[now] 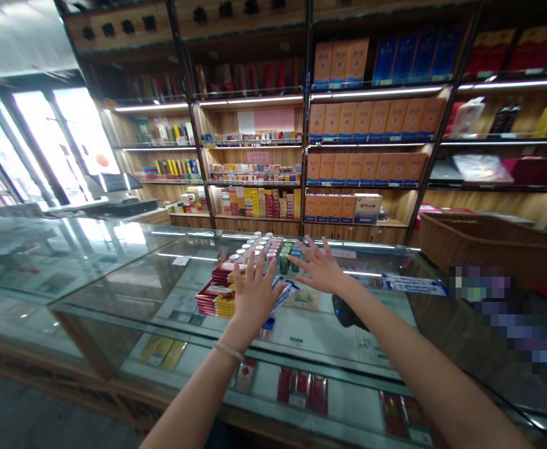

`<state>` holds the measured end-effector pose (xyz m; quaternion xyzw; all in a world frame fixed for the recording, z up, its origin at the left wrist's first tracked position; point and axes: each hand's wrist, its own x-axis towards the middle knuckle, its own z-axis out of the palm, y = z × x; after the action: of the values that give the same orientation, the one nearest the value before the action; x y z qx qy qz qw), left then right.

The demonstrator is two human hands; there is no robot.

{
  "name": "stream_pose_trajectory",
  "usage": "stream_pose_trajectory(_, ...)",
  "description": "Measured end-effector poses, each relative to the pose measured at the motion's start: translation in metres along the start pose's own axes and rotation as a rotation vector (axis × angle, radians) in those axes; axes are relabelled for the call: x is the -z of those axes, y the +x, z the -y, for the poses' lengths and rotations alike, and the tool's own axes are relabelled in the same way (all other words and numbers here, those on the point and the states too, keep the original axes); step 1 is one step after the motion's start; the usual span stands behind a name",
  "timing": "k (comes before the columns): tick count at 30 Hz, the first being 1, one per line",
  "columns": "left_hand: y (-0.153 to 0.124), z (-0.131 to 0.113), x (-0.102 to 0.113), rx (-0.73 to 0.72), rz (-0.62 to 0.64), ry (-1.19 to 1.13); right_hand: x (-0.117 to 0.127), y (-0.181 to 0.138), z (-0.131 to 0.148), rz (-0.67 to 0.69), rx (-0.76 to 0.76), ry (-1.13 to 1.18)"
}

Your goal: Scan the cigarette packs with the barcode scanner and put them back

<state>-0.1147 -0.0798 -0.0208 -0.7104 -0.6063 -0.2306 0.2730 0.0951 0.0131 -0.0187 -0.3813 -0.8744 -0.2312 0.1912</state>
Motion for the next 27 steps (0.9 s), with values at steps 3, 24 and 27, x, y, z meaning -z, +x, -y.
stream_pose_trajectory(3,0.006,-0.01,-0.003,-0.017,-0.015,-0.028,0.005,-0.017,-0.012,-0.021,-0.022,-0.03)
stream_pose_trajectory(24,0.054,-0.123,-0.021,-0.154,-0.053,-0.191,0.058,-0.128,-0.094,0.017,-0.277,-0.146)
stream_pose_trajectory(27,0.059,-0.142,-0.023,-0.173,-0.05,-0.227,0.062,-0.146,-0.105,0.027,-0.308,-0.177)
